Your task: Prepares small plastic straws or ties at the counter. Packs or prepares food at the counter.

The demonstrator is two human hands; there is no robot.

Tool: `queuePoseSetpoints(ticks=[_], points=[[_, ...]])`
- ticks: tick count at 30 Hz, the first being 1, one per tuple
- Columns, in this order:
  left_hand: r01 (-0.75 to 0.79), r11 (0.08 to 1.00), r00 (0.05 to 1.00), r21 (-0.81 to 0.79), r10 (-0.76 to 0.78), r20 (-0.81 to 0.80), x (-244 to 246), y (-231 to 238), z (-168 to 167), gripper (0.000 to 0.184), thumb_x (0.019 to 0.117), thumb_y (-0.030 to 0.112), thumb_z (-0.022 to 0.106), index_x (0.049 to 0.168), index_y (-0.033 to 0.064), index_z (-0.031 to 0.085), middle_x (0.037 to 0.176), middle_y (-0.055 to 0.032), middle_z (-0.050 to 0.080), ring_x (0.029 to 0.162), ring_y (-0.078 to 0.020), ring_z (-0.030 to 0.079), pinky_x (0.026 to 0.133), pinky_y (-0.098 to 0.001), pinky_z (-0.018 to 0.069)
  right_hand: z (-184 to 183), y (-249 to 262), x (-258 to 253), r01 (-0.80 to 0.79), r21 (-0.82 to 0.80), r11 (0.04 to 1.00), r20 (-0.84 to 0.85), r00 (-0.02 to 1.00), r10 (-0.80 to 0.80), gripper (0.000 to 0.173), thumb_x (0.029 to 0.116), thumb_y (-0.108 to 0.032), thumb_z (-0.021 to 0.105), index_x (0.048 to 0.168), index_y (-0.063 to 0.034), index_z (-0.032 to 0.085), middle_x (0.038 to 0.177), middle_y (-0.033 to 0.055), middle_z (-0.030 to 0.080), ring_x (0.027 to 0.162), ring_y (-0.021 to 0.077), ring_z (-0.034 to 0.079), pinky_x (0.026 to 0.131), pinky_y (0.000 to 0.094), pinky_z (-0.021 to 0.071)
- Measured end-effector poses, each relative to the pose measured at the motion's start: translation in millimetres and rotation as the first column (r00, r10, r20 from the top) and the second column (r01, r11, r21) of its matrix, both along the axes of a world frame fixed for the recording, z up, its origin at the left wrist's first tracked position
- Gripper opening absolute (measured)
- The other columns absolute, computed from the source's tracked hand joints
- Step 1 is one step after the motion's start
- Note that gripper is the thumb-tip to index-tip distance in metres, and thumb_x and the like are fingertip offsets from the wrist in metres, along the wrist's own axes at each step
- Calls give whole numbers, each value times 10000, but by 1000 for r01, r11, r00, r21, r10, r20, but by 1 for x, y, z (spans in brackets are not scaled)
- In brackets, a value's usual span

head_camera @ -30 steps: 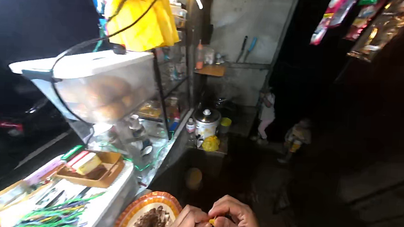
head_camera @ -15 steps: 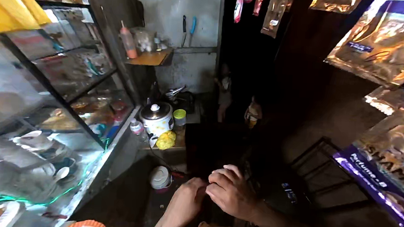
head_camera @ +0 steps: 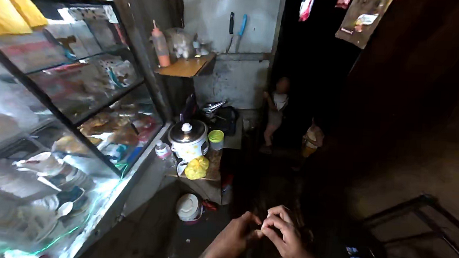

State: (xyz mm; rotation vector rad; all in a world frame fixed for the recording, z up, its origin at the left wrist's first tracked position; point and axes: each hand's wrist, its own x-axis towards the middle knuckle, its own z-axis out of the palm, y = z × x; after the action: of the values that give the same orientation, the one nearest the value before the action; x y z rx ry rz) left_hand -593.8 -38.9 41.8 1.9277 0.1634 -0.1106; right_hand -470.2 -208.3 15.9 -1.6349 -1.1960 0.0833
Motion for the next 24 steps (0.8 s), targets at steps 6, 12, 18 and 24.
queuePoseSetpoints(ticks=[6, 12, 18, 24], points=[[-201, 876, 979, -438, 193, -63, 98, 50, -39, 109, 1008, 117, 562, 1056, 65, 644, 929, 35, 674, 801, -33, 635, 749, -231, 544, -39, 41, 82, 193, 14, 981, 160, 968, -193, 271, 1018, -429, 573, 918, -201, 682, 1050, -1, 634, 1113, 85, 586, 1101, 343, 411], [273, 859, 959, -434, -207, 193, 202, 129, -18, 138, 1023, 135, 548, 1096, 136, 665, 960, 123, 703, 768, 59, 620, 672, -139, 516, -16, 94, 176, 201, 81, 976, -149, 971, -187, 254, 1006, -262, 613, 944, -30, 695, 1118, 73, 622, 1148, 48, 560, 992, 195, 477], [397, 899, 917, 185, -383, -110, 306, 170, -23, 307, 1042, 178, 542, 1256, -22, 634, 1041, -176, 698, 929, -244, 683, 881, -437, 554, -20, 137, 229, 413, -50, 909, 220, 892, -394, 181, 996, -309, 622, 953, -154, 705, 1051, 58, 665, 1070, 190, 627, 1070, 471, 439], [38, 910, 993, -414, -80, -87, 378, 171, -67, 190, 1050, 124, 426, 1053, 72, 608, 783, 89, 629, 622, 21, 569, 572, -162, 498, -39, 125, 293, 442, -221, 869, -154, 864, -479, 232, 1012, -239, 602, 1036, -43, 724, 1198, 174, 648, 1176, 293, 597, 1033, 470, 478]])
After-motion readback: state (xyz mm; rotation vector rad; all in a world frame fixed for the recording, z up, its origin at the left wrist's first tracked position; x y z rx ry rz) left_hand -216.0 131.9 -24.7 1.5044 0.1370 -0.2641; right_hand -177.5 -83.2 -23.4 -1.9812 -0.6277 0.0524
